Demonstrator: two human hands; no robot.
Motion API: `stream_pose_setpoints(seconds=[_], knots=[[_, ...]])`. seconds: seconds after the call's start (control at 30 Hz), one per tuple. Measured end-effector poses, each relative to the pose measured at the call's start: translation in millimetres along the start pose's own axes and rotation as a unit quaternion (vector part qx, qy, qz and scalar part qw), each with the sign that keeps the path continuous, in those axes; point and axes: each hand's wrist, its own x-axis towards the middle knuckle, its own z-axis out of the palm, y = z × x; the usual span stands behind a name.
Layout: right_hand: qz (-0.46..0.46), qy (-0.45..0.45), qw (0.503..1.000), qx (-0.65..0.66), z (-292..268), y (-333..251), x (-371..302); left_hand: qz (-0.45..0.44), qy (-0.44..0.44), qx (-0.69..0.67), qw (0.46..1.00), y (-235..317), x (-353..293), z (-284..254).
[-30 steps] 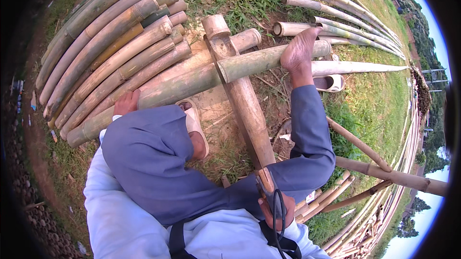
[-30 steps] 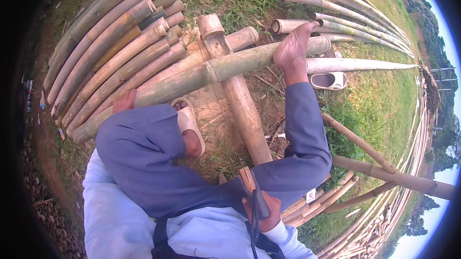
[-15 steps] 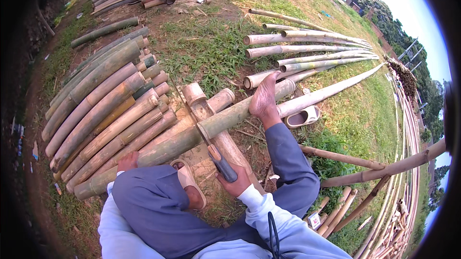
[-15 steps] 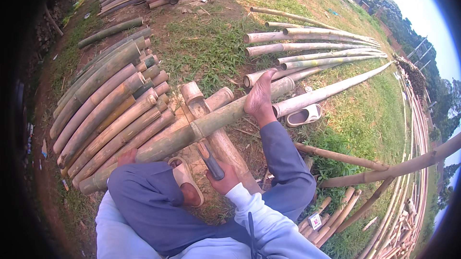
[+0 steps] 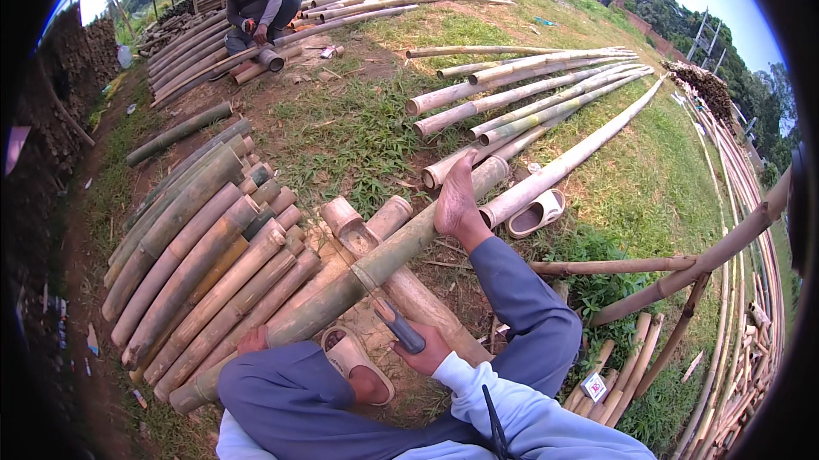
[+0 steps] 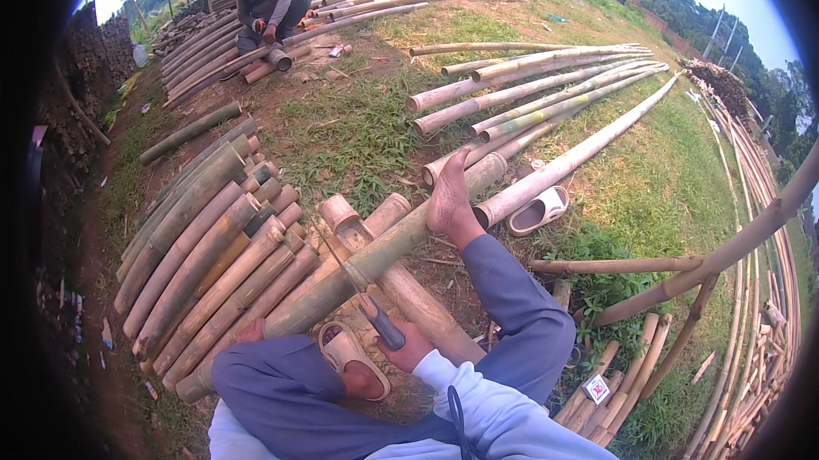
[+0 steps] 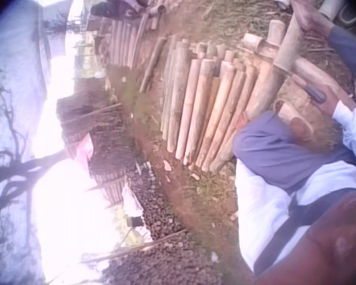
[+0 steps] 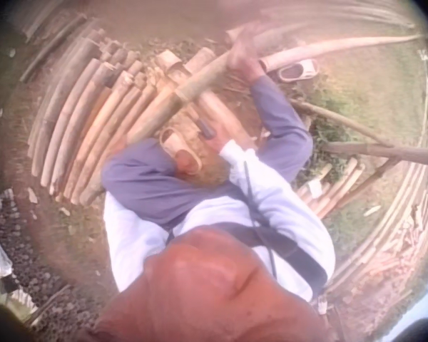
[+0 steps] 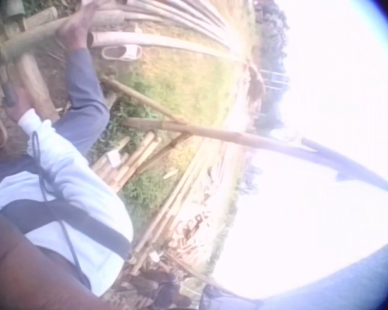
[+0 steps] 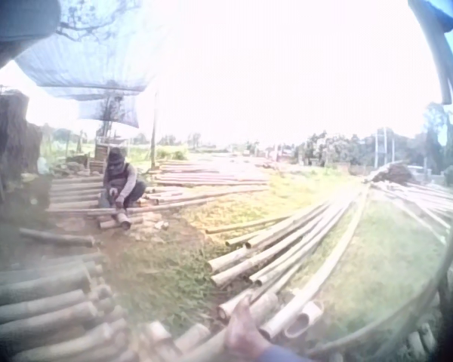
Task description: The person sits on the ground and uses a hand saw to cut a long bamboo pole into shorter sections. The person holds the bamboo steady with one hand and saws with the other, then moves the cut piece aside.
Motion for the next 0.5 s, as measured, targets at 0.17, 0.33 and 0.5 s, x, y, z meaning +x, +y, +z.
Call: stream_pose_setpoints(seconds=[0.17,0.33,0.5], knots=[[0.015,-0.007,1.000,-0.020,-3.3,-4.0,-3.3,-0.007,-0.002,-0.001,1.000,5.7,-1.9,0.8],[-0.036,0.025,0.999,-0.028,-2.7,1.4,-4.0,-0.012,0.000,-0.011,1.000,12.1,-5.0,-1.0],[-0.052,0.040,0.997,-0.049,4.8,-16.3,-1.3,-0.010,0.011,-0.020,1.000,10.1,-5.9,-12.1]])
